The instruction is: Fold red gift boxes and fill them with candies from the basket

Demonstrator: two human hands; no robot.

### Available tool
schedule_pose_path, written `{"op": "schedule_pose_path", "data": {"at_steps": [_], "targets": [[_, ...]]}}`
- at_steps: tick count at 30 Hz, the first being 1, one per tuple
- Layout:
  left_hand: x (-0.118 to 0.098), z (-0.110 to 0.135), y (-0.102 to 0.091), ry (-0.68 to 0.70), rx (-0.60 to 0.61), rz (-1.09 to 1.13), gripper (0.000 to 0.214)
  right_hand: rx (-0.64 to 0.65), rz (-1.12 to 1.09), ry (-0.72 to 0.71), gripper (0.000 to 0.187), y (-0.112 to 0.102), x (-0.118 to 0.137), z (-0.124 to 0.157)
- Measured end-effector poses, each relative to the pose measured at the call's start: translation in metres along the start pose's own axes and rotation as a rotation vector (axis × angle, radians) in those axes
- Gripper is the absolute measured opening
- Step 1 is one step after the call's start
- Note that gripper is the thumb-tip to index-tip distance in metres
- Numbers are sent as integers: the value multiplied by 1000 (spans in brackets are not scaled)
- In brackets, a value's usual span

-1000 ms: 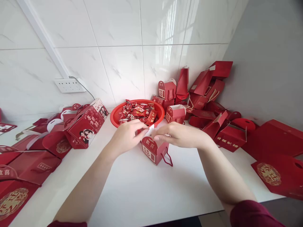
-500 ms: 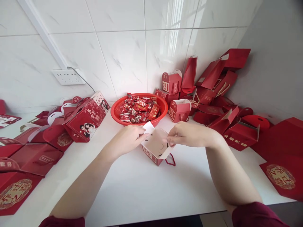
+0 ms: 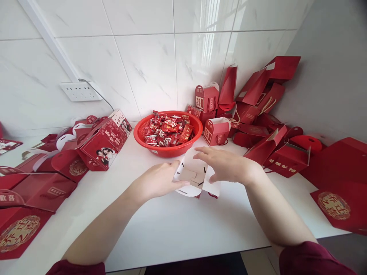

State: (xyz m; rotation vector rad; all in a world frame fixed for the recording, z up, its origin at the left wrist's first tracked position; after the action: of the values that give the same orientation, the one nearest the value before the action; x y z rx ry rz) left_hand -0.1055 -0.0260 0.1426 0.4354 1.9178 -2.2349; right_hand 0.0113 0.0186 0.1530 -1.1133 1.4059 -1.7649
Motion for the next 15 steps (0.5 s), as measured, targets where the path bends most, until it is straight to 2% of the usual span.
{"op": "schedule_pose_path", "data": {"at_steps": [4, 7, 11, 13, 15], "targets": [[-3, -5, 2, 17, -15, 16, 55, 96, -57, 38, 73, 12, -11, -3], [4, -16, 13, -54, -4, -98, 32, 172, -82, -16, 60, 28, -18, -16], [6, -29, 30, -6, 85, -148, 51, 302, 7, 4, 36, 56, -36, -38], [7, -31, 30, 13, 102, -130, 54, 301, 28, -13, 30, 63, -38, -47], [9, -29, 18, -19, 9, -196, 50, 252, 39, -50, 29, 62, -35, -54]]}}
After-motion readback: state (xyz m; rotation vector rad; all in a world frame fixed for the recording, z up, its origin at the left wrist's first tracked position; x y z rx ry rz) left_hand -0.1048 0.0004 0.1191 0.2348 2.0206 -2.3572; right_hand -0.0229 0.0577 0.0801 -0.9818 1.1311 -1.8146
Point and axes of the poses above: each hand's wrist, its own z-axis away from the middle knuckle, its own y-axis out of the palm, x = y × z, the point moved 10 cm from there along -z, towards the middle knuckle, and after that the axes turned 8 degrees about -y, right-handed, at the moved point
